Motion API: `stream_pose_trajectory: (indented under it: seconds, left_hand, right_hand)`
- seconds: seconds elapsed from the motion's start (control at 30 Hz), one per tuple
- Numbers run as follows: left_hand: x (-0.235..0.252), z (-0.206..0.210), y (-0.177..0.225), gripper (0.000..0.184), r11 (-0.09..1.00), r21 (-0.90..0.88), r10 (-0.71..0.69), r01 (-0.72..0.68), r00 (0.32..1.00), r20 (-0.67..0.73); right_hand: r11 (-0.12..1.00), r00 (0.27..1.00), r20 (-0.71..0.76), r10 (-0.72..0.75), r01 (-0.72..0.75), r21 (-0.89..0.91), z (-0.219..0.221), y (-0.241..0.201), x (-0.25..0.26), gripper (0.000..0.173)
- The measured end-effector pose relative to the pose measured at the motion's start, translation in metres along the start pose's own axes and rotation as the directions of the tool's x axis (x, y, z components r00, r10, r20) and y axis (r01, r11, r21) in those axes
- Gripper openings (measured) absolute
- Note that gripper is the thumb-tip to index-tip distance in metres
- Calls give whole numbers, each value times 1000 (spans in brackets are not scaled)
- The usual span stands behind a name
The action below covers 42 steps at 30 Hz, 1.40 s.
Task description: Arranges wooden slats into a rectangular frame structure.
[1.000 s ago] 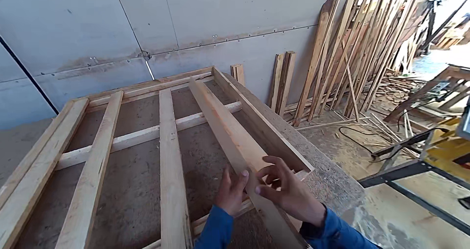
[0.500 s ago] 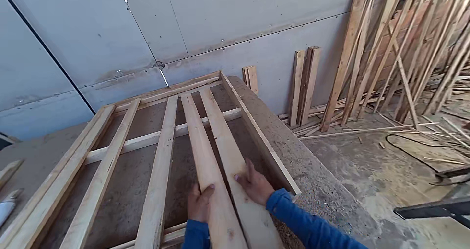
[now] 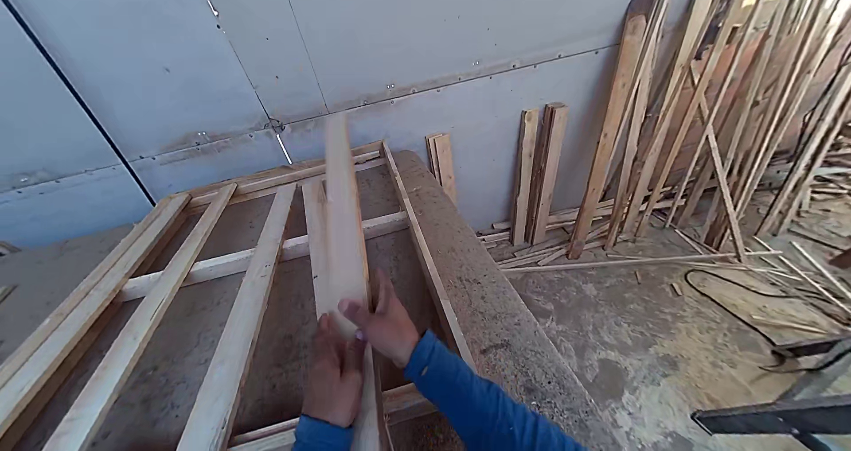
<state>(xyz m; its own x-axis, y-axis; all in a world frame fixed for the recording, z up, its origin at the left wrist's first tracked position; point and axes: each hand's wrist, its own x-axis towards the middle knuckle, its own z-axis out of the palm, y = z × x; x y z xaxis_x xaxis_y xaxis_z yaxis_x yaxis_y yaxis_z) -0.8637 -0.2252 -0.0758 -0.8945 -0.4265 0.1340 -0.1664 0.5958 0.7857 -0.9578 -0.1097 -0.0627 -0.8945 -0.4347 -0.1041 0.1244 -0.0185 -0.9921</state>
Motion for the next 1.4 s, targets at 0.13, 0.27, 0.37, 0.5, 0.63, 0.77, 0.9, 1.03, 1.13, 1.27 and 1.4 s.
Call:
stream_pose_trajectory:
  seconds: [0.13, 0.27, 0.37, 0.5, 0.63, 0.77, 0.9, 1.03, 1.13, 1.27, 1.4]
  left_hand:
    - [24, 6, 3, 72, 959, -149, -212, 239, 961, 177]
    - [27, 29, 15, 62, 850, -464, -163, 249, 962, 219]
    - [39, 52, 26, 65, 866, -475, -93, 154, 984, 150]
    - [79, 85, 15, 68, 942, -300, -112, 149, 985, 134]
    - [119, 134, -11, 74, 975, -136, -150, 177, 970, 191]
    - [123, 157, -3, 86, 980, -62, -168, 190, 953, 253]
    - [96, 143, 13, 96, 973, 47, -232, 228, 939, 254]
    - [79, 133, 38, 95, 947, 193, -304, 258, 915, 267]
    - [81, 132, 42, 95, 947, 209, -294, 244, 919, 261]
    - [80, 130, 40, 96, 957, 122, -288, 263, 913, 290]
    - [84, 131, 33, 84, 937, -105, -292, 334, 910, 293]
  right_hand:
    - [974, 993, -113, -33, 7, -226, -21, 22, 20, 97]
    - [989, 995, -63, -77, 68, -131, -47, 17, 20, 95]
    - [977, 995, 4, -100, 99, -189, -71, 12, 24, 96]
    - [907, 974, -146, -175, 101, -408, -111, 13, 18, 87]
    - [910, 978, -204, -35, -53, -412, -138, 61, 43, 83]
    - [983, 970, -240, -41, -5, -185, -129, 98, 47, 67]
    - [977, 966, -257, 26, -79, -198, -125, 100, 38, 66]
    - [986, 953, -303, 23, -72, -151, -120, 93, 7, 63]
    - [989, 949, -314, 11, -56, -134, -119, 84, -2, 63]
    - [990, 939, -345, 0, -48, -131, -118, 77, -10, 56]
    - [984, 927, -375, -22, -46, -173, -121, 79, -5, 53]
